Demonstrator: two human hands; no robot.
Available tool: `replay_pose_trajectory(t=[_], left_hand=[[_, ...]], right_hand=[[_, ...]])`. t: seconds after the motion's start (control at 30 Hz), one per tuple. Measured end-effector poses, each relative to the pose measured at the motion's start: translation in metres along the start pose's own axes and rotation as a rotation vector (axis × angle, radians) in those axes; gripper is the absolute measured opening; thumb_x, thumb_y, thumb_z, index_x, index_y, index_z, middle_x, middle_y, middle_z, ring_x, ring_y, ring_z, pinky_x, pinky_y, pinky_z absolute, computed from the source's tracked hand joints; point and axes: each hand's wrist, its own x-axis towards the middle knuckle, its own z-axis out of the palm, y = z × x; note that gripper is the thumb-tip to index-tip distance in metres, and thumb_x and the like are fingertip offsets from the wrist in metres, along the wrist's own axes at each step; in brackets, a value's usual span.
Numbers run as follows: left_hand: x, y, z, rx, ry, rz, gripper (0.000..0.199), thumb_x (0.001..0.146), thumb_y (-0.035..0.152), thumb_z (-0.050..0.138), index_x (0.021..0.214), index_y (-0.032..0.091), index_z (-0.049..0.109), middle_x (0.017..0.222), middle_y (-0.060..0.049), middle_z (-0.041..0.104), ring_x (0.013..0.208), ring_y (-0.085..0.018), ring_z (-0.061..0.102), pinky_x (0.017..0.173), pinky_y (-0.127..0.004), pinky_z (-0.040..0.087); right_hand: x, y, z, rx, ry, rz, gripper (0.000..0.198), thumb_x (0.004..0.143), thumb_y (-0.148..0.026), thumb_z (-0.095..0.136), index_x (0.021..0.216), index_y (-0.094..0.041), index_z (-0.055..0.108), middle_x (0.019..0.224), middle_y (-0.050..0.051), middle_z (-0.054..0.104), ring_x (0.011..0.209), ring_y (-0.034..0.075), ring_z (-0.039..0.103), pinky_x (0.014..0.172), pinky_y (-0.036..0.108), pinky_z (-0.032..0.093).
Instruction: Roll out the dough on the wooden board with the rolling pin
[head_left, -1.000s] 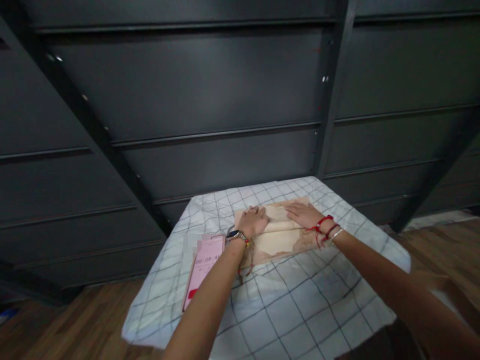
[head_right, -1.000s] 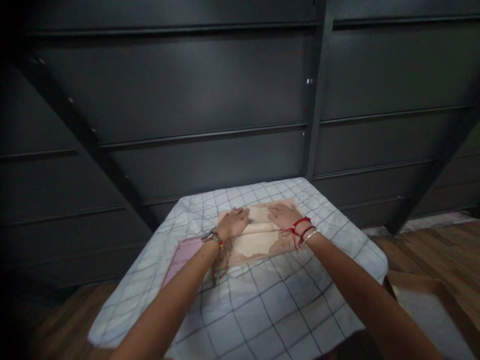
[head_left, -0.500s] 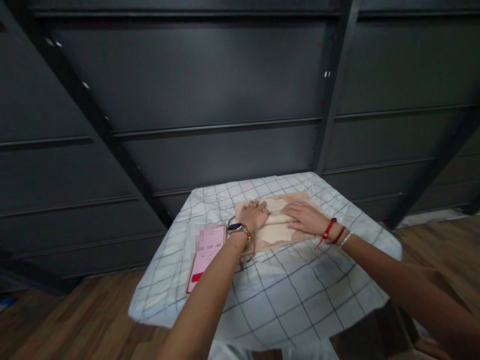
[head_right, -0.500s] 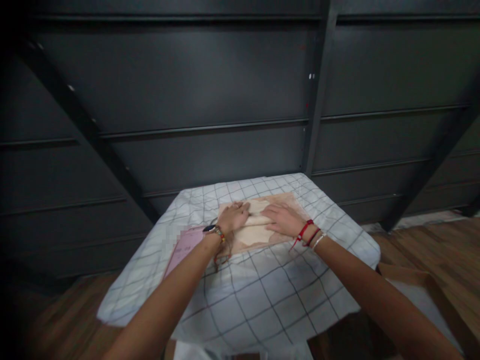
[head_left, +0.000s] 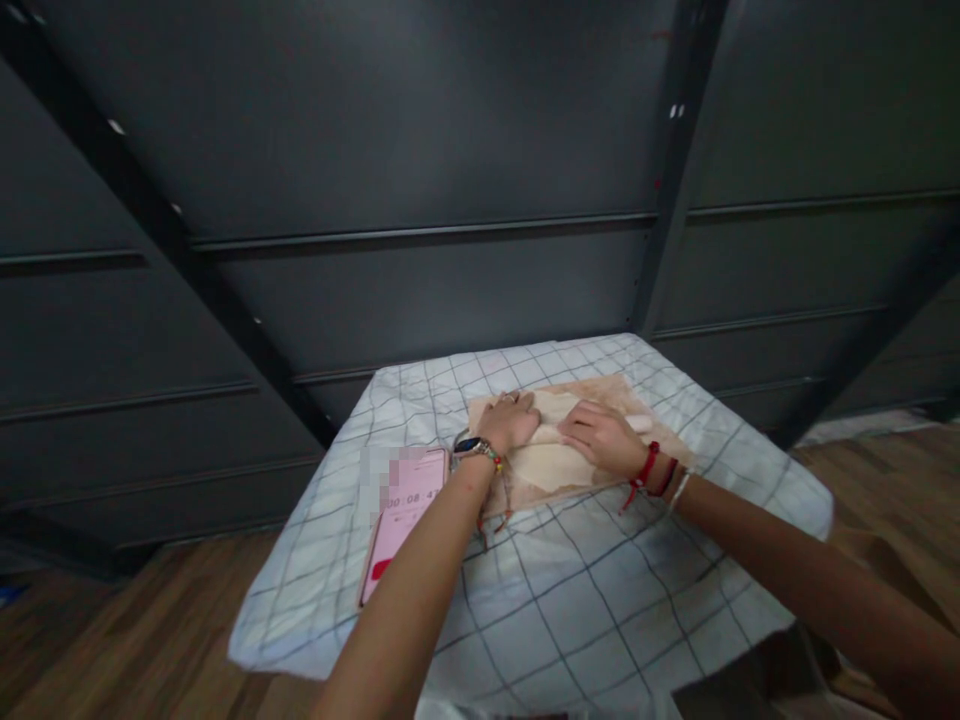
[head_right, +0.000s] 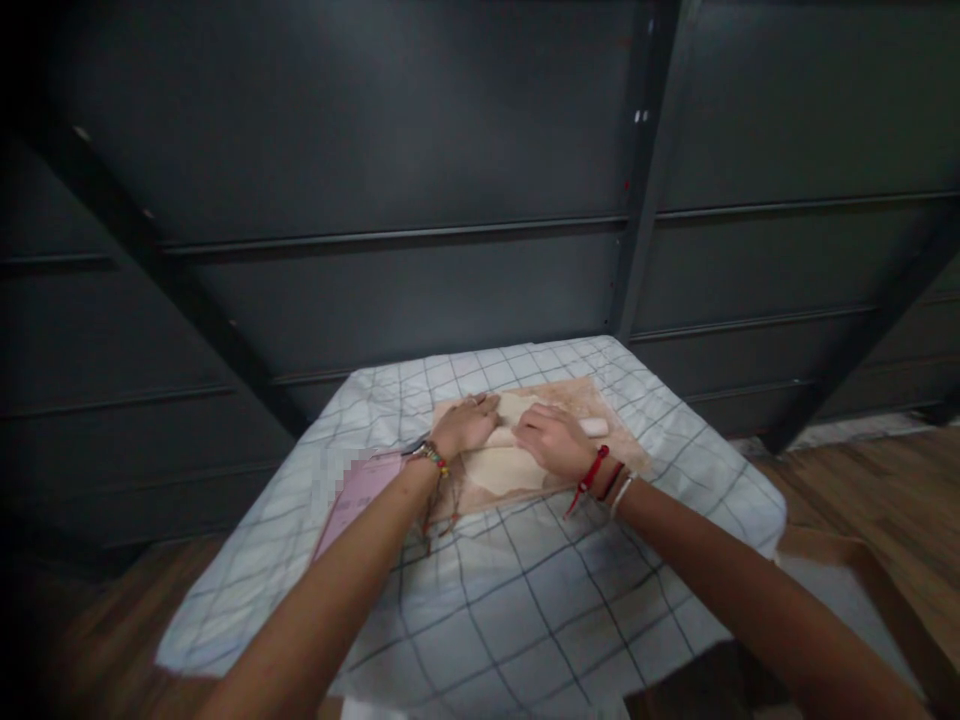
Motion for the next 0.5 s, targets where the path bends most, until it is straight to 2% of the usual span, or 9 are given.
replay_pose_trajectory(t=[0.27, 0.5], left_hand=[[-0.0078, 0.0047, -0.0046, 0.003, 0.019, -0.006, 0.044, 0.090, 0.032, 0.025, 0.130, 0.020, 0.038, 0.140, -0.011, 0.035, 0.128, -0.025, 0.031, 0.097, -0.041, 0.031], [-0.0066, 0.0033, -0.0027, -0.010, 0.027, -0.005, 0.042, 0.090, 0.033, 0.025, 0.126, 0.021, 0.041, 0.138, -0.009, 0.038, 0.126, -0.024, 0.034, 0.095, -0.042, 0.033]], right_hand=[[-0.0031, -0.0091, 0.0024, 0.047, 0.071, 0.039, 0.021, 0.086, -0.017, 0.051, 0.070, -0.015, 0.064, 0.074, 0.006, 0.060, 0.075, 0.016, 0.048, 0.070, 0.029, 0.041], [-0.0058, -0.0098, 0.0005, -0.015, 0.045, -0.010, 0.024, 0.087, -0.015, 0.049, 0.067, -0.016, 0.062, 0.071, 0.006, 0.059, 0.072, 0.016, 0.046, 0.067, 0.028, 0.039]])
